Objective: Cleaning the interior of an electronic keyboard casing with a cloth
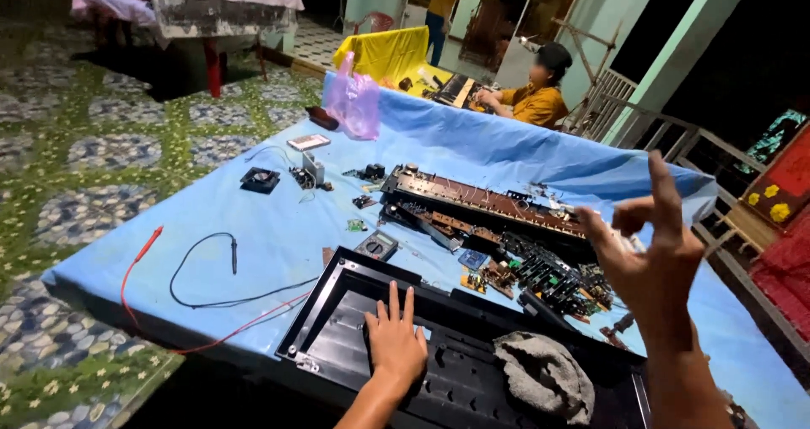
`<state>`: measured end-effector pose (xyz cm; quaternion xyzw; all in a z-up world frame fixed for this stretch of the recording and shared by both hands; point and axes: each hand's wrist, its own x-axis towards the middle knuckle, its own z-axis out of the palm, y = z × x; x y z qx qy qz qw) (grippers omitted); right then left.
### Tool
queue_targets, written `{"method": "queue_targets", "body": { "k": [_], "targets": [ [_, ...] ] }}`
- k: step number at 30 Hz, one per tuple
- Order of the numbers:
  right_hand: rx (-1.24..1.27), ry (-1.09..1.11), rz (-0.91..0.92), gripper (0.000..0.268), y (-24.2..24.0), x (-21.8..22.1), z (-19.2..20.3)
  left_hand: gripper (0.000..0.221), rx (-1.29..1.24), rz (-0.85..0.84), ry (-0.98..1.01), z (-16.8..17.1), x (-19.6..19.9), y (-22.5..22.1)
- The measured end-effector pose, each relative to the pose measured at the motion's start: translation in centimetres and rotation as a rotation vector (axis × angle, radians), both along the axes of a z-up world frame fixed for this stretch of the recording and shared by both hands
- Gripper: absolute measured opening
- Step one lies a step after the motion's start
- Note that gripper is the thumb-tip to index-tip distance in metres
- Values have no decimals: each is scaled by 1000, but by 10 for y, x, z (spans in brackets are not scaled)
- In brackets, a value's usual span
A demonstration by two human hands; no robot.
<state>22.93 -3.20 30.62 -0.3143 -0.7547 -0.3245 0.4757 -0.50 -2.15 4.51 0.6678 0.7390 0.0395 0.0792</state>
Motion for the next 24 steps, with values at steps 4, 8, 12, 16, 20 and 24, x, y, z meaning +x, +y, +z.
{"method": "queue_targets", "body": {
  "k": [4,8,12,16,20,24],
  "targets": [
    [-167,-6,-23,57,13,31,-39,82,111,21,7,-29,4,13],
    [-966,-158,-320,78,54,85,-120,80,110,15,-1,-11,0,6],
    [-1203,-306,-477,89,91,143,-221,78,15,-17,-21,3,-2,-4],
    [-1247,-275,-534,63,62,108,-222,82,153,31,-6,-28,4,16],
    [-1353,-249,-560,71,47,96,-220,81,150,33,-6,-26,5,13],
    [-1378,-373,-626,62,70,123,-242,81,124,27,14,-23,4,12]
  ]
}}
